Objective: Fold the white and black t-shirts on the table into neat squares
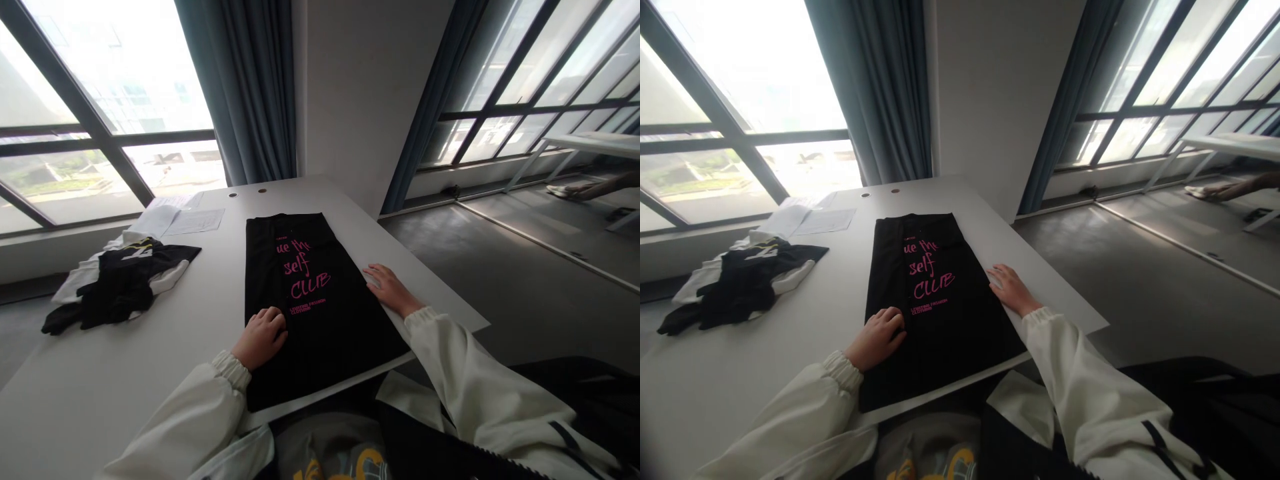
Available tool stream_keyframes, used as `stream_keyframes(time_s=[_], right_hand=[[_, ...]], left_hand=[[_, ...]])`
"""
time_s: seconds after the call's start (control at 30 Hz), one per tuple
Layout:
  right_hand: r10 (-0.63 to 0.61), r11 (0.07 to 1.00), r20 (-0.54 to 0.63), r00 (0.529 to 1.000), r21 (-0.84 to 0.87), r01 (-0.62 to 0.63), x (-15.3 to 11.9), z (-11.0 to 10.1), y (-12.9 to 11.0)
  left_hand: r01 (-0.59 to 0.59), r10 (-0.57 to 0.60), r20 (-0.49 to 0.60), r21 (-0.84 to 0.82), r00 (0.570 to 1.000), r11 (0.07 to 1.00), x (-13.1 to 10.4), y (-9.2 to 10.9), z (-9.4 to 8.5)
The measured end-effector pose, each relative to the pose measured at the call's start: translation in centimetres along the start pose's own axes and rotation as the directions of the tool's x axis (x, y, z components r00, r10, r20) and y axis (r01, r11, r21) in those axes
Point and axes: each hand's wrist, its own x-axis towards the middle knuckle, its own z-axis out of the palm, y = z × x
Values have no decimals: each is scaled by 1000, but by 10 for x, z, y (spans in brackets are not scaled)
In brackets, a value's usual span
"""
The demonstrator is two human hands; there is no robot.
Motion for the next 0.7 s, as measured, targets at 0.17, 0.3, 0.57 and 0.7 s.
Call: stream_keyframes(time_s=[0.17,0.3,0.57,0.7], right_hand=[[17,992,49,999,-125,-11,6,4,39],[-70,979,134,988,-182,94,7,5,34],[-119,968,245,962,-188,167,12,2,28],[-123,970,251,960,-173,170,15,4,30]], left_hand=[[43,-42,-7,174,999,984,40,66,-8],[-271,258,98,164,961,949,85,106,4],[-639,635,80,129,769,758,149,145,45],[-695,688,97,133,719,707,163,156,54]])
